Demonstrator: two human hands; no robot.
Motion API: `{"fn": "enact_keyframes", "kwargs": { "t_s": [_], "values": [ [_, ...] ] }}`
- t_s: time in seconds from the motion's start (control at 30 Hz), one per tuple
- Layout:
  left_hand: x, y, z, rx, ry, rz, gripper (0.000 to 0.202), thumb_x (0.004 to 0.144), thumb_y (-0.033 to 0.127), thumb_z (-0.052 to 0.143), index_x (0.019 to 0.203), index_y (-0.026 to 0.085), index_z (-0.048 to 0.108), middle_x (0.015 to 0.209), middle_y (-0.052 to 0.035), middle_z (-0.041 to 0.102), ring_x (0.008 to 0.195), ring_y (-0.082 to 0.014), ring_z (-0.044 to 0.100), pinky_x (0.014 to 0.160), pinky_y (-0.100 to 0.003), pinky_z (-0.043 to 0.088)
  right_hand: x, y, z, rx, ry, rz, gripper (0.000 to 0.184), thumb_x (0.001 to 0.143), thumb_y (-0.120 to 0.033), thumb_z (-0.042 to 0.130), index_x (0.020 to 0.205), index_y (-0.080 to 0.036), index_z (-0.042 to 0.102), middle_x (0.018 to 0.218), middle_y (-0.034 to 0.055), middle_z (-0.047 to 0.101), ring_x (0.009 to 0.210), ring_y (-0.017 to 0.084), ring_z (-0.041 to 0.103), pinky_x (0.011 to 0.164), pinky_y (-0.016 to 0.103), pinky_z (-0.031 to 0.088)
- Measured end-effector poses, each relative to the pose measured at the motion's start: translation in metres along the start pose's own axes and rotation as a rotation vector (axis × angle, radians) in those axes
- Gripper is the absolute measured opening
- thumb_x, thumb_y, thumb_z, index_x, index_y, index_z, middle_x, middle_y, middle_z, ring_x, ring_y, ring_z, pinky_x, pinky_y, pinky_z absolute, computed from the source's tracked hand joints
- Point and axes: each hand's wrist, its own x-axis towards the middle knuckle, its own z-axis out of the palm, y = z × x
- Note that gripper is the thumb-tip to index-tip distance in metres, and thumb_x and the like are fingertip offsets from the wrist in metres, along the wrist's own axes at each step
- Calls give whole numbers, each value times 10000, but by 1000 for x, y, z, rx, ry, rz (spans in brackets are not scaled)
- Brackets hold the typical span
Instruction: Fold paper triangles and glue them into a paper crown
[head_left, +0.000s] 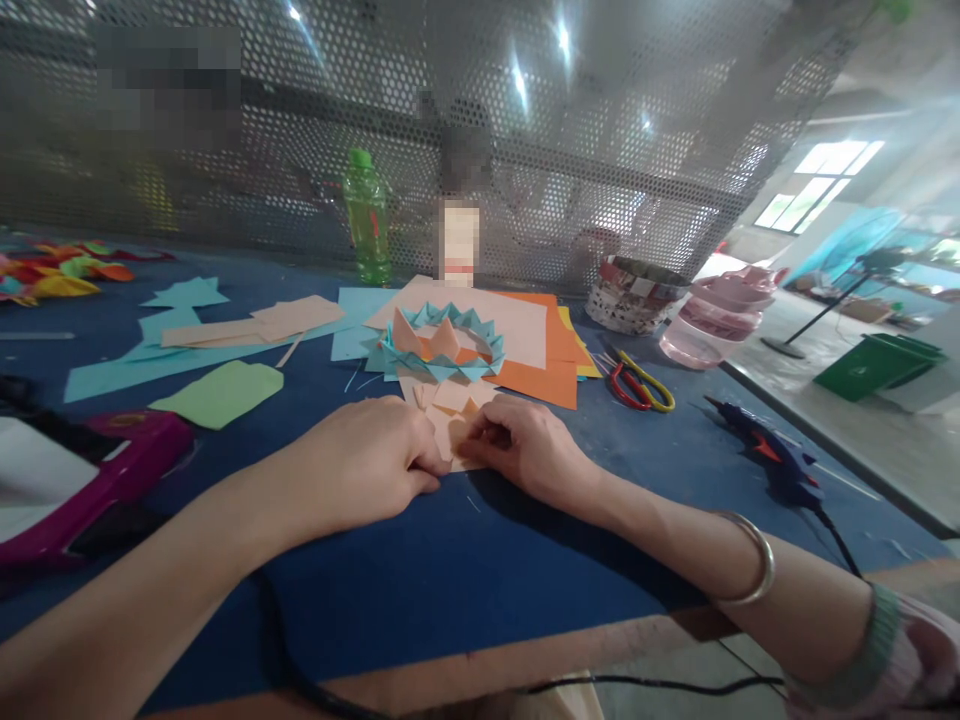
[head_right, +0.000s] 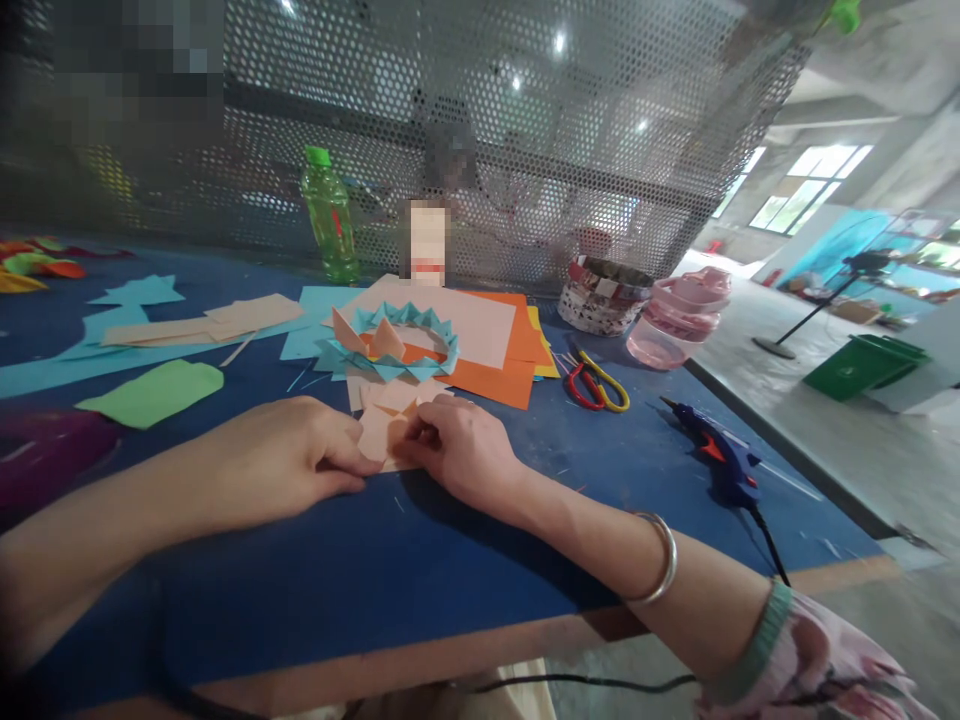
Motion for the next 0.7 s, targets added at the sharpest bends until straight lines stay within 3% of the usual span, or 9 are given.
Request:
{"fn": "enact_keyframes", "kwargs": {
  "t_s": [0.2, 0.37, 0.47, 0.7],
  "values": [
    [0, 2, -4, 90, -68, 100, 226, 746, 209, 603, 599, 318, 735, 613, 19, 665, 613, -175, 580, 568, -297, 307, 1, 0, 1, 6, -5, -8, 89, 823, -273, 698, 799, -190, 678, 752, -14, 619, 659, 88, 517, 600, 209, 356],
    [1, 4, -3, 118, 28, 54, 234, 862, 314, 546, 890, 371, 772, 896, 14, 759, 809, -223, 653, 644, -316, 361, 2, -1, 0, -2, -11, -5, 70, 823, -241, 688, 793, -181, 668, 744, -14, 608, 653, 86, 505, 590, 208, 344],
    [1, 4, -1, 140, -20, 49, 256, 889, 383, 522, 1000, 397, 752, 959, 3, 763, 866, -244, 662, 684, -329, 383, 2, -2, -1, -14, -13, 5, 86, 829, -257, 680, 797, -178, 665, 753, -12, 613, 654, 88, 506, 584, 210, 335],
    [0, 4, 1, 230, -116, 15, 217, 850, 386, 559, 827, 347, 771, 786, -15, 756, 753, -234, 675, 610, -309, 367, 1, 0, 0, -13, -5, -8, 111, 839, -286, 677, 818, -187, 631, 775, -19, 605, 668, 89, 513, 595, 211, 333]
  ]
}}
